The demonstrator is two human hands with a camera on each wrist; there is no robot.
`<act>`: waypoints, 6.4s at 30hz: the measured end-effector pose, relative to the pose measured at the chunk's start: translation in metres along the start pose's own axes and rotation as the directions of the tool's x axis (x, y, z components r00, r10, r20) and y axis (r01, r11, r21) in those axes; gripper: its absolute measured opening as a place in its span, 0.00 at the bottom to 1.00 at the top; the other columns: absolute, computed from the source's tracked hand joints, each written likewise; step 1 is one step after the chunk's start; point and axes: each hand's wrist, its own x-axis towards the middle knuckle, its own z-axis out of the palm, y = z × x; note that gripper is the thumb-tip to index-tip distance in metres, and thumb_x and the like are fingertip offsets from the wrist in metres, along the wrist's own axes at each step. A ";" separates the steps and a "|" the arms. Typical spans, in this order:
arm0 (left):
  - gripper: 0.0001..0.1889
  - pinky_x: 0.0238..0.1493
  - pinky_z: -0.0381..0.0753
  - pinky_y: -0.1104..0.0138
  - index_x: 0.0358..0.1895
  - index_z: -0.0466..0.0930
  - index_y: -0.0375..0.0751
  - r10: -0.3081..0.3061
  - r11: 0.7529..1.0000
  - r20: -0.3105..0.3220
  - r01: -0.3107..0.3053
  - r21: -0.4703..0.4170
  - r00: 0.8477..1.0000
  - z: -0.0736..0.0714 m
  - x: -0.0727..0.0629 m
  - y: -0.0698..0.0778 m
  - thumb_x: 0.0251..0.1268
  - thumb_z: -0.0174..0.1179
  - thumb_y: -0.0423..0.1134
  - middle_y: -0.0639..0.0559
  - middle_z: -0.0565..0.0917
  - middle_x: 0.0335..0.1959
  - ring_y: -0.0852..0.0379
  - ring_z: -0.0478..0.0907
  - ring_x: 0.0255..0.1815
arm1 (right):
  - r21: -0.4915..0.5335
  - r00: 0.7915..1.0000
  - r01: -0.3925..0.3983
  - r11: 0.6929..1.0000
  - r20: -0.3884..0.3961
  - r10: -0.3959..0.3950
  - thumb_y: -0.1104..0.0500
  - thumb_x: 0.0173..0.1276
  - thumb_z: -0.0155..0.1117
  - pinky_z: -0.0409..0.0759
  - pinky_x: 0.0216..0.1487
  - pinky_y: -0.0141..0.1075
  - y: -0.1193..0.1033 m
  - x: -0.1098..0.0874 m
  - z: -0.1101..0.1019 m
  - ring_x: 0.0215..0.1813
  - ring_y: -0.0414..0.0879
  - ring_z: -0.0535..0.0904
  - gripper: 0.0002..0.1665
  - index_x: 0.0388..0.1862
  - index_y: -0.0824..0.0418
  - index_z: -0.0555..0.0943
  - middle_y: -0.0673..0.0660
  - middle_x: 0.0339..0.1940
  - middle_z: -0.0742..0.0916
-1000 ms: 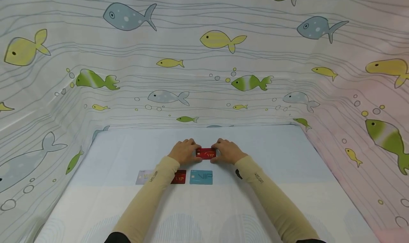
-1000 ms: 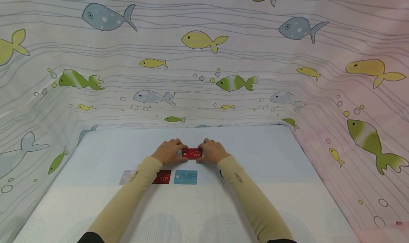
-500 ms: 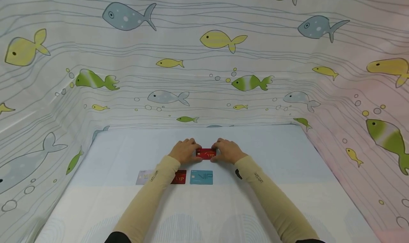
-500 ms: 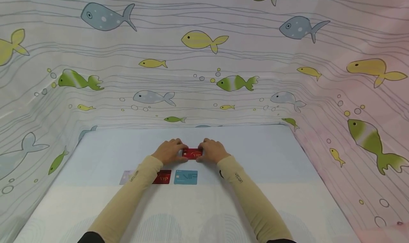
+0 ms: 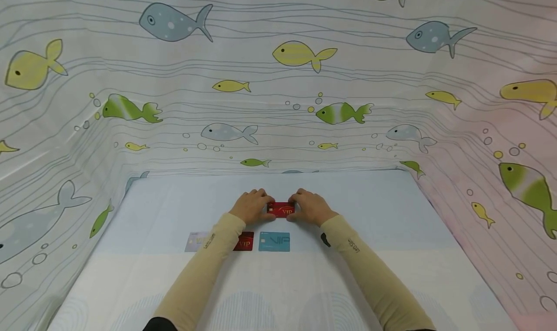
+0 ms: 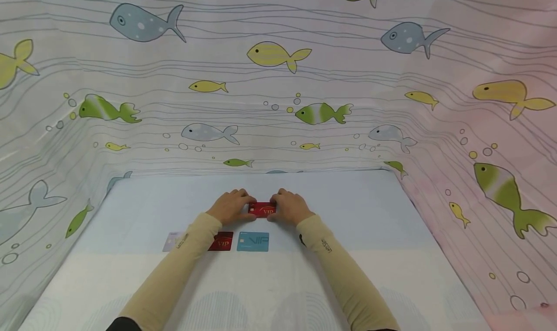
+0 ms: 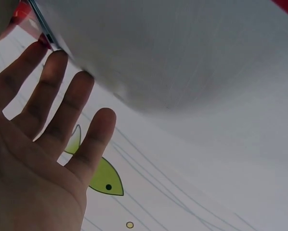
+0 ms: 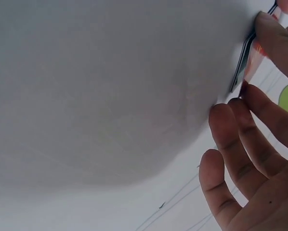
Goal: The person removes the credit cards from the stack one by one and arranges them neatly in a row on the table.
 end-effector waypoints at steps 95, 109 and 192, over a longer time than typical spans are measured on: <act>0.32 0.59 0.77 0.58 0.64 0.79 0.48 0.192 0.976 -0.180 -0.207 -0.070 0.965 -0.014 -0.023 0.053 0.61 0.69 0.61 0.51 0.80 0.54 0.54 0.77 0.53 | 0.030 0.936 0.237 0.971 -0.273 -0.221 0.45 0.62 0.77 0.83 0.42 0.38 0.036 -0.092 -0.021 0.41 0.45 0.83 0.33 0.65 0.52 0.80 0.50 0.55 0.82; 0.30 0.60 0.77 0.57 0.64 0.79 0.49 0.194 0.973 -0.193 -0.214 -0.087 0.962 -0.014 -0.032 0.072 0.62 0.69 0.59 0.51 0.80 0.56 0.53 0.76 0.55 | -0.015 0.927 0.256 0.966 -0.278 -0.250 0.46 0.59 0.79 0.82 0.41 0.38 0.038 -0.111 -0.022 0.39 0.45 0.83 0.36 0.65 0.53 0.80 0.51 0.56 0.83; 0.27 0.50 0.78 0.61 0.53 0.86 0.49 0.213 0.977 -0.131 -0.208 0.046 0.968 0.019 -0.039 0.096 0.56 0.72 0.61 0.52 0.81 0.45 0.53 0.75 0.48 | -0.085 0.933 0.296 0.951 -0.188 -0.307 0.47 0.56 0.81 0.77 0.36 0.33 0.038 -0.124 0.006 0.33 0.40 0.73 0.32 0.55 0.61 0.84 0.52 0.40 0.81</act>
